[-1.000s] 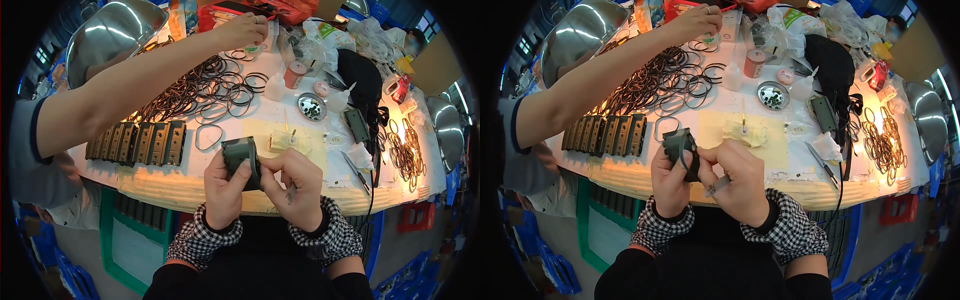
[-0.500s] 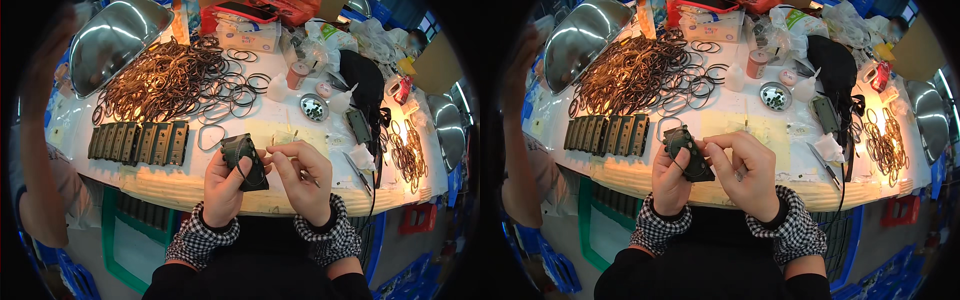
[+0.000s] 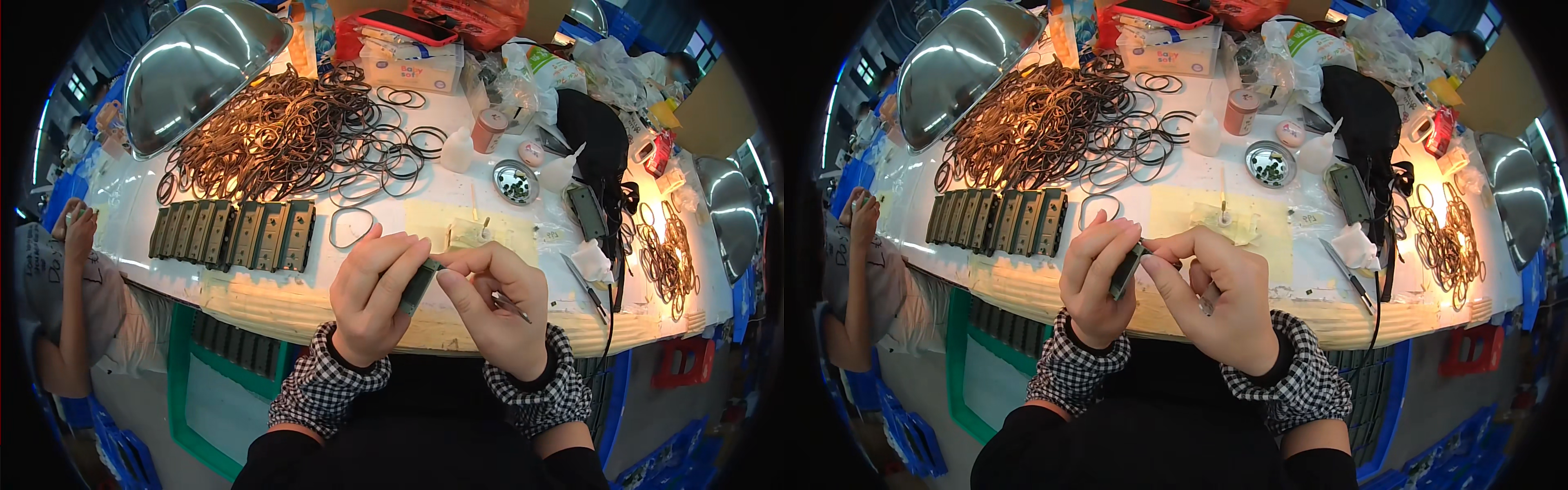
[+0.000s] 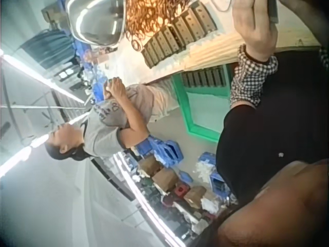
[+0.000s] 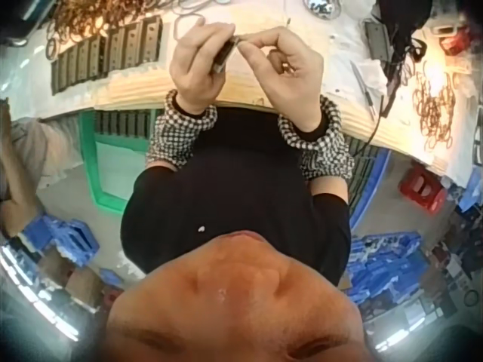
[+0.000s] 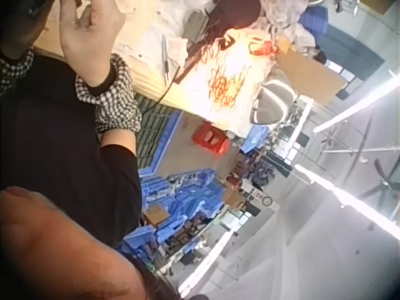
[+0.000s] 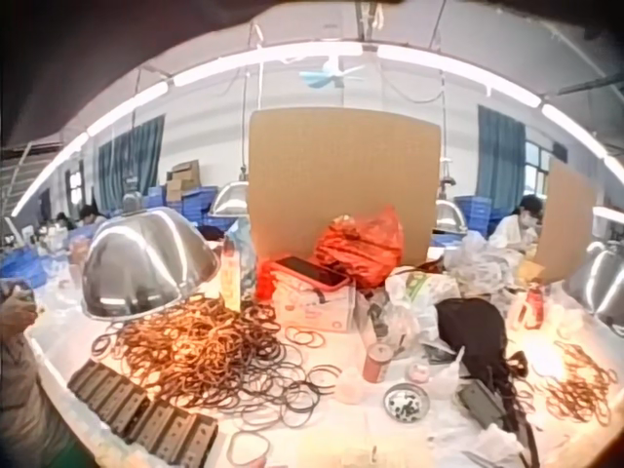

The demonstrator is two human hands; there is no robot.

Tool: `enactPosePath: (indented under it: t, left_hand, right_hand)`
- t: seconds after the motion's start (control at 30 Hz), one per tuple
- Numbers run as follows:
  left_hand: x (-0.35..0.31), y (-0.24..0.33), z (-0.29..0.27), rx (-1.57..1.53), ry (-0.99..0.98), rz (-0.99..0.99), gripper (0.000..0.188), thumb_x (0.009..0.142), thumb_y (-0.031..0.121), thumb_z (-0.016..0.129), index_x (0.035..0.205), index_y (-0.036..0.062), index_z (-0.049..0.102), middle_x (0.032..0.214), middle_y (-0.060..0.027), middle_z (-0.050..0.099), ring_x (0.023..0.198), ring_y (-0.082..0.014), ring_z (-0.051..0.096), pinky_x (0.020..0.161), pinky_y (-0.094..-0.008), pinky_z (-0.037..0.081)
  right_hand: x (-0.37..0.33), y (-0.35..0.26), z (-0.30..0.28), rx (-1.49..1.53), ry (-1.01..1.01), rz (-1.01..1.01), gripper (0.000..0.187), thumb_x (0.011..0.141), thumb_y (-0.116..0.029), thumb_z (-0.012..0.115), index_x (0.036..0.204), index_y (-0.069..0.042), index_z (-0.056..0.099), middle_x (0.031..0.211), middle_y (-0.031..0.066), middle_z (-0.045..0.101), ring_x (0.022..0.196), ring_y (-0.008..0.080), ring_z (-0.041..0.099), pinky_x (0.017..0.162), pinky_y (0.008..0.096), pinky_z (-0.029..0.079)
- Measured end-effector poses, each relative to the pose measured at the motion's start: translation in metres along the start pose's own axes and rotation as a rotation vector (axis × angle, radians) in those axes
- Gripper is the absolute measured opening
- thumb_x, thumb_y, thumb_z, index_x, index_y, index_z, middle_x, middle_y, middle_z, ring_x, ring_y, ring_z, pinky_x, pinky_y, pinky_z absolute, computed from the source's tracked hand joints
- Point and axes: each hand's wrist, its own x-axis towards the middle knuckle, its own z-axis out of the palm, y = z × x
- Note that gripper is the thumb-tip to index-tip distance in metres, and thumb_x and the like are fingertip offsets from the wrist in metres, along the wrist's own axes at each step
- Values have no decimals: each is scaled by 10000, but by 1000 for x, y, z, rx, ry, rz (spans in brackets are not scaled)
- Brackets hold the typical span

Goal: Assembling the outer shell and internal components of toy grenades at a workshop table.

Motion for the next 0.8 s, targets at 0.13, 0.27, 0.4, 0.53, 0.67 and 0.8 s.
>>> enactPosePath:
  t: [0.13,0.27,0.4,0.53,0.67,0.8]
  left_hand:
    - [1,0,0,90,-19,55,392,695,-101,662,1076,-7,666,1056,-128,643,976,-294,643,917,-456,530]
    - [1,-1,0,104,-18,64,398,690,-93,660,1078,-4,668,1061,-126,644,976,-296,643,911,-448,531]
    - [-2,-3,1,69,-8,28,418,677,-122,649,1079,-7,665,1050,-129,643,981,-298,640,921,-447,526]
    - [-2,-2,0,19,-5,-6,447,660,-150,632,1084,-11,660,1047,-135,639,986,-306,636,926,-449,523]
    - [-5,-6,5,48,22,29,438,688,9,677,1126,10,671,1077,-105,644,975,-288,634,907,-432,520]
    - [-6,-7,2,104,9,65,414,702,27,686,1116,22,678,1081,-98,645,983,-280,634,907,-431,520]
  right_hand:
    - [-3,4,-1,11,2,-6,53,905,-36,631,895,12,612,629,-35,546,456,-18,342,424,180,247]
    - [-3,5,-2,136,-25,33,67,951,-51,561,924,9,563,636,-31,539,527,-17,378,465,182,276]
    - [-5,8,-1,231,-35,71,87,974,-63,519,919,5,522,671,-18,566,586,-13,405,498,183,302]
    - [-6,11,1,286,-58,50,86,975,-53,509,918,11,513,727,3,613,604,-18,415,514,172,324]
    - [-10,15,5,222,7,-16,48,937,-23,560,947,20,543,751,20,639,540,-26,410,491,160,320]
    - [-10,12,5,150,20,-16,46,890,-3,612,922,11,582,767,19,661,475,-28,390,452,160,295]
